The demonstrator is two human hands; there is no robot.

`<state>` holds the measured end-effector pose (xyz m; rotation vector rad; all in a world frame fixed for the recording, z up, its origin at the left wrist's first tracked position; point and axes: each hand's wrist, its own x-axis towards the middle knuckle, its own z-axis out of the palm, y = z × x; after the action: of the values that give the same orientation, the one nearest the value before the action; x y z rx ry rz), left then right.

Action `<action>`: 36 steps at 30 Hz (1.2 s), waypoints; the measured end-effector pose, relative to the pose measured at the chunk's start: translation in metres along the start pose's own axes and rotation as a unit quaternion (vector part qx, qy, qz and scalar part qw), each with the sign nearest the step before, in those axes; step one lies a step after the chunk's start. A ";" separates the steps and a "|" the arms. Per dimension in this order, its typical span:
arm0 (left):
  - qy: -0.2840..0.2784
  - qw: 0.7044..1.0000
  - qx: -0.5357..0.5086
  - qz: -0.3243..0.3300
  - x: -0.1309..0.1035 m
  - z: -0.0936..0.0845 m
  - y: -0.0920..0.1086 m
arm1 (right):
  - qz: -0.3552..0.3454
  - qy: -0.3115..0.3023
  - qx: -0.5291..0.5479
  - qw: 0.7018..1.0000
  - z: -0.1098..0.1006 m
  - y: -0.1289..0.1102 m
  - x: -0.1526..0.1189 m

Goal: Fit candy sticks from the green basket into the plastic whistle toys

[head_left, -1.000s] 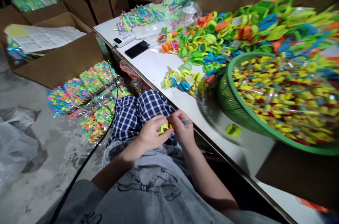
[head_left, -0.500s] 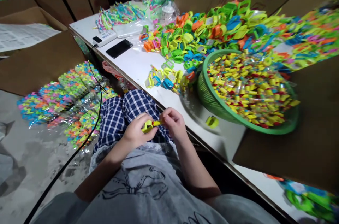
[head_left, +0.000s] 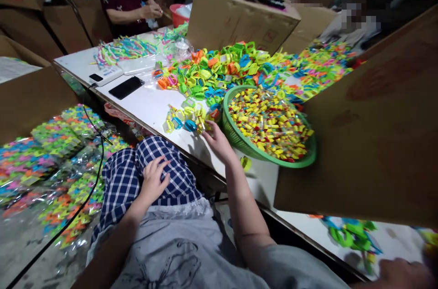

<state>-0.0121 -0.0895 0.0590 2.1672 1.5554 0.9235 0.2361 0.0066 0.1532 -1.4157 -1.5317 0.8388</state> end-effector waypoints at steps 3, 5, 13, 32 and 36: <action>0.038 0.996 0.063 0.041 -0.013 0.014 -0.006 | -0.060 -0.033 -0.099 0.993 -0.028 -0.019 0.000; 0.058 0.994 0.070 0.057 -0.017 0.019 -0.009 | -0.058 -0.016 -0.122 0.991 -0.061 -0.031 0.005; 0.071 0.992 0.074 0.071 -0.017 0.021 -0.014 | 0.238 -0.015 -0.509 0.827 -0.185 -0.001 0.052; 0.078 0.994 0.000 0.073 -0.019 0.025 -0.017 | 0.034 0.089 -0.415 0.905 -0.145 -0.050 0.099; 0.082 0.994 -0.013 0.075 -0.019 0.024 -0.016 | -0.015 -0.036 -0.474 0.879 -0.091 -0.064 0.173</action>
<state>-0.0113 -0.0983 0.0255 2.2644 1.4573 1.1905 0.2964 0.1620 0.2730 -2.0281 -2.1481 0.0552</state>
